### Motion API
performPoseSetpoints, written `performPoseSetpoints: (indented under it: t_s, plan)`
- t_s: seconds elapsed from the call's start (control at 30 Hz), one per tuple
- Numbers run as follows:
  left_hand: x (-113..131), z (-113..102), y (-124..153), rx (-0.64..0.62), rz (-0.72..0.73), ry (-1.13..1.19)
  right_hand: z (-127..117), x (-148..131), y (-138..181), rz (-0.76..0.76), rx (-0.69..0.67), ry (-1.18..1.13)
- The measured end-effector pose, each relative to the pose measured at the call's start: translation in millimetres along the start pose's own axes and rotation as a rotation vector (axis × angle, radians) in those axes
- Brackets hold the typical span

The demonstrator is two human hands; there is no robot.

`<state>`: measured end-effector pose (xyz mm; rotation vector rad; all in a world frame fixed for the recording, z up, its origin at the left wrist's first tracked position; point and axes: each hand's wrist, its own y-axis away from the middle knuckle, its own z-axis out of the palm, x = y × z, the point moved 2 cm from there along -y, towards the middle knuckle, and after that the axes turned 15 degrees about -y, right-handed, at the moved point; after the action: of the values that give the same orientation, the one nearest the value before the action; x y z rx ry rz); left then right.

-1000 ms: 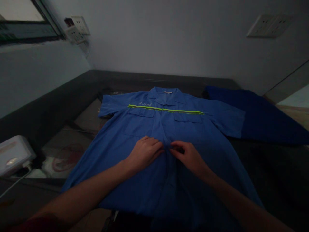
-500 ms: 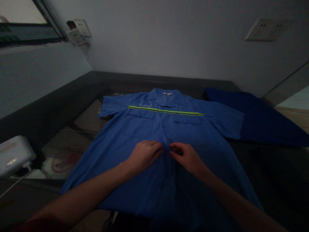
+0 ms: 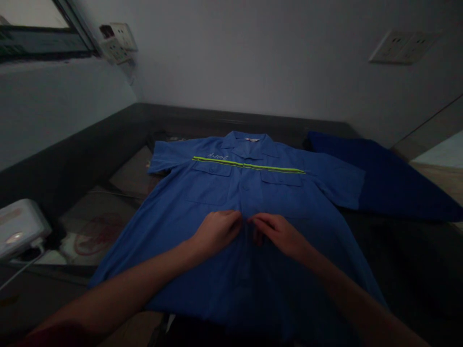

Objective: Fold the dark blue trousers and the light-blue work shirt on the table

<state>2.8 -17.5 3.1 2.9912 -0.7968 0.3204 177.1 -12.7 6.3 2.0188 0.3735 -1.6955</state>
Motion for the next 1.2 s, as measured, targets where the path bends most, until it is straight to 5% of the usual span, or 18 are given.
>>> performPoseSetpoints:
  t_s: [0.3,0.8,1.2]
  plan:
    - [-6,-6,-3,-0.035,-0.144,0.300,2,-7,-13,-0.203,0.079,0.418]
    - [-10,-5,-6,-0.119,-0.149,0.559,11,5,-9,-0.317,0.128,0.583]
    - [-11,7,-4,-0.018,-0.221,0.670,14,5,-8,-0.275,0.208,0.488]
